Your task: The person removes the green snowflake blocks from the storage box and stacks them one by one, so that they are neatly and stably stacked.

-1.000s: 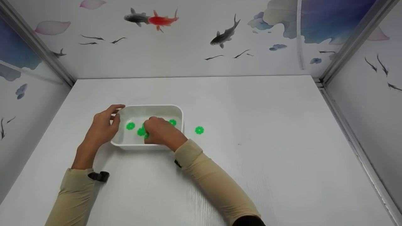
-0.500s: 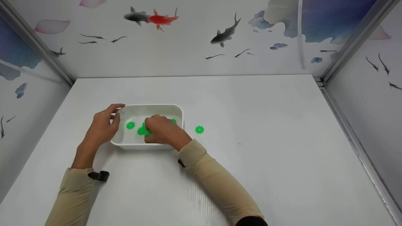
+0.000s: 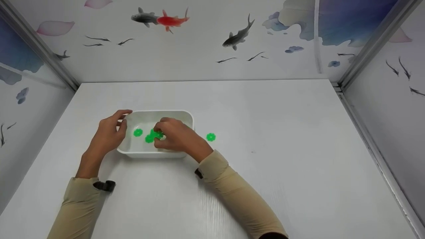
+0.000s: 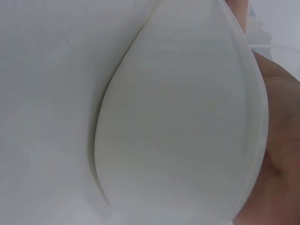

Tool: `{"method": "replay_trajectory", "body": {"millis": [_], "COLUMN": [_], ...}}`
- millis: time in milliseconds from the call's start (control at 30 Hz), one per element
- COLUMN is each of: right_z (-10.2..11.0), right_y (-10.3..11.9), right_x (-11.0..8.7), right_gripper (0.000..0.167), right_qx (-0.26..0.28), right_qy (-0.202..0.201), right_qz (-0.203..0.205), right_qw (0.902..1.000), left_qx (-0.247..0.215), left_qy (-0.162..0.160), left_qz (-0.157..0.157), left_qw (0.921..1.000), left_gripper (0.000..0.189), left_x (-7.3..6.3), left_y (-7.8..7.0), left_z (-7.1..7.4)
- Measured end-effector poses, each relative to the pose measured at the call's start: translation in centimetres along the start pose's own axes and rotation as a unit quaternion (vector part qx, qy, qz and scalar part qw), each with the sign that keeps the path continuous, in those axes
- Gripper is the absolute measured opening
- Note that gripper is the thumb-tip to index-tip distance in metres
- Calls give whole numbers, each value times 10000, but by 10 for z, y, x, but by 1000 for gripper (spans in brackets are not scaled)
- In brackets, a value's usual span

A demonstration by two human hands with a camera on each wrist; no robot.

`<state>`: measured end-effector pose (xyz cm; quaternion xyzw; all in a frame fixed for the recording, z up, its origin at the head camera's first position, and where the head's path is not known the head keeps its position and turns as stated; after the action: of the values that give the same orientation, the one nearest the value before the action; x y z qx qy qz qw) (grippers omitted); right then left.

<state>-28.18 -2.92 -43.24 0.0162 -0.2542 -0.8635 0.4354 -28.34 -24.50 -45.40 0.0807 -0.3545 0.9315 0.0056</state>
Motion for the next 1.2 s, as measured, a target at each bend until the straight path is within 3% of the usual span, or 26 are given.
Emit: {"method": "replay_trajectory", "body": {"millis": [200, 467, 1200], "right_z": [16, 31, 63], "right_y": [-2, -11, -58], "right_x": [-16, -37, -82], "right_gripper": [25, 24, 28], "right_qx": [180, 234, 434], "right_qy": [-501, -881, -1153], "right_qz": [484, 647, 224], "right_qw": [9974, 9937, 9921], "left_qx": [67, -2, 98], "left_qy": [7, 11, 7], "left_qz": [-7, 12, -42], "left_qw": [10000, 10000, 9999], "left_gripper": [42, 42, 42], "left_x": [0, -1, 2], "left_y": [-1, 0, 1], "left_z": [0, -1, 0]}}
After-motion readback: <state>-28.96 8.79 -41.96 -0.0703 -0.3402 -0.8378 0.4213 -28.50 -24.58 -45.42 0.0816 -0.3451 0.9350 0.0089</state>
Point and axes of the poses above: each hand's wrist, its own x-axis towards the middle knuckle, its own z-axis out of the back of the hand, y = z × x, the point moved 8 cm from there along x, towards the middle knuckle, and after that the axes turned 5 degrees about -x, right-handed, at the moved point
